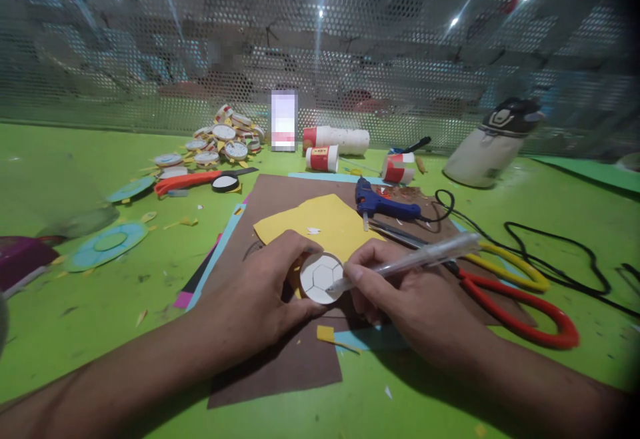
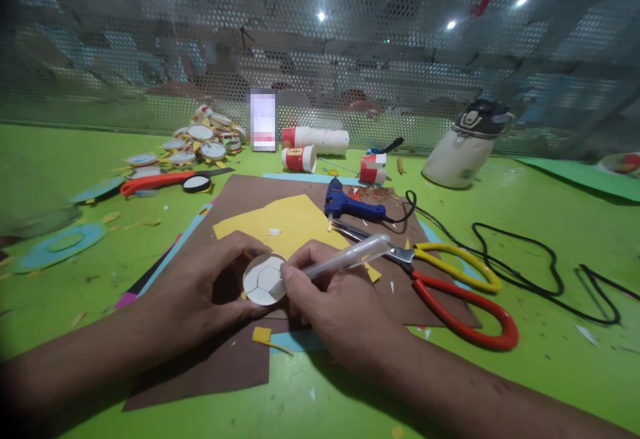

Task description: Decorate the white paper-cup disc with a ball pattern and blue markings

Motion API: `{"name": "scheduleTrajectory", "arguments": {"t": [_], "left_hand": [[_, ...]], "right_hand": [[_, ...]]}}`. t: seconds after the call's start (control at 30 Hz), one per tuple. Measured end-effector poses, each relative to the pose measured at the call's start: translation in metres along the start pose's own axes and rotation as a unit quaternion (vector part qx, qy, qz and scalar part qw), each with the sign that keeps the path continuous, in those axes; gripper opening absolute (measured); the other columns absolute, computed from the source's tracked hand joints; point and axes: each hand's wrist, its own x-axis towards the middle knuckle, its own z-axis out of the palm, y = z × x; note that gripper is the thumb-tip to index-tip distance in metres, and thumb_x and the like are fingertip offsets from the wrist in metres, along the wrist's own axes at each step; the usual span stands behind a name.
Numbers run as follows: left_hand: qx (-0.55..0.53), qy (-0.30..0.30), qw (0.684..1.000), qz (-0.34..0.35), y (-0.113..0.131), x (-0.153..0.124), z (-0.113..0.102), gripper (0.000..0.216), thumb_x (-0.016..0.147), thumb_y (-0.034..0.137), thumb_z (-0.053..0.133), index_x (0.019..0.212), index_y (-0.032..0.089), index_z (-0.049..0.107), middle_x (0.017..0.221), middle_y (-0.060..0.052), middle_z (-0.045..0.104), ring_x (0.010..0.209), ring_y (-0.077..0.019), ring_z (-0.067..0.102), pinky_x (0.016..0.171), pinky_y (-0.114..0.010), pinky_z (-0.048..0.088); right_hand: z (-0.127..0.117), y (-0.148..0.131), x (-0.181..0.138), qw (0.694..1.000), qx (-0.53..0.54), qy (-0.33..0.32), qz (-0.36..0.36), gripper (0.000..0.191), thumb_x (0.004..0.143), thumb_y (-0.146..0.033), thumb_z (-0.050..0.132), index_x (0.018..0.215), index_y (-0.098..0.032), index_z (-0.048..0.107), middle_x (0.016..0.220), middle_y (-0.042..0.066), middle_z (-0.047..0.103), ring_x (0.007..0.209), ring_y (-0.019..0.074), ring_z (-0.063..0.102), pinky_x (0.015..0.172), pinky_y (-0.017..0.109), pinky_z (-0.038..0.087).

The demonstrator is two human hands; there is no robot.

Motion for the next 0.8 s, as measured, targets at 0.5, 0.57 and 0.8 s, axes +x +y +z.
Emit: {"name": "scheduleTrajectory", "arguments": {"t": [0.5,0.57,0.8], "left_hand": [[0.004,0.014,1.000,0.024,-0.0006,0.0011,0.0000,0.033,0.079,0.032,0.075,0.106,0.024,0.058,0.093,0.001,0.064,0.080,-0.0188,0.058,0.067,-0.031,0.046],[0.012,0.015,1.000,0.025,-0.0008,0.0013,-0.0001,0.034,0.079,0.032,0.076,0.106,0.024,0.058,0.093,0.001,0.064,0.078,-0.0186,0.058,0.067,-0.032,0.046],[0.016,0.004,1.000,0.017,-0.0003,0.0008,-0.0014,0.034,0.077,0.028,0.076,0.106,0.024,0.058,0.093,0.001,0.064,0.079,-0.0191,0.058,0.068,-0.032,0.047]], "right_hand": [[0.0015,-0.0047,0.0015,1.000,0.017,0.010,0.005,0.021,0.092,-0.023,0.055,0.071,-0.019,0.055,0.050,-0.007,0.056,0.047,0.0072,0.049,0.048,0.018,0.039],[0.0013,-0.0046,0.0017,1.000,0.015,0.013,0.011,0.021,0.092,-0.023,0.056,0.072,-0.019,0.055,0.050,-0.007,0.056,0.047,0.0071,0.050,0.048,0.018,0.039],[0.0011,-0.0040,0.0007,1.000,0.017,0.013,0.017,0.020,0.092,-0.023,0.057,0.073,-0.019,0.055,0.051,-0.008,0.055,0.047,0.0063,0.049,0.047,0.016,0.039]]}}
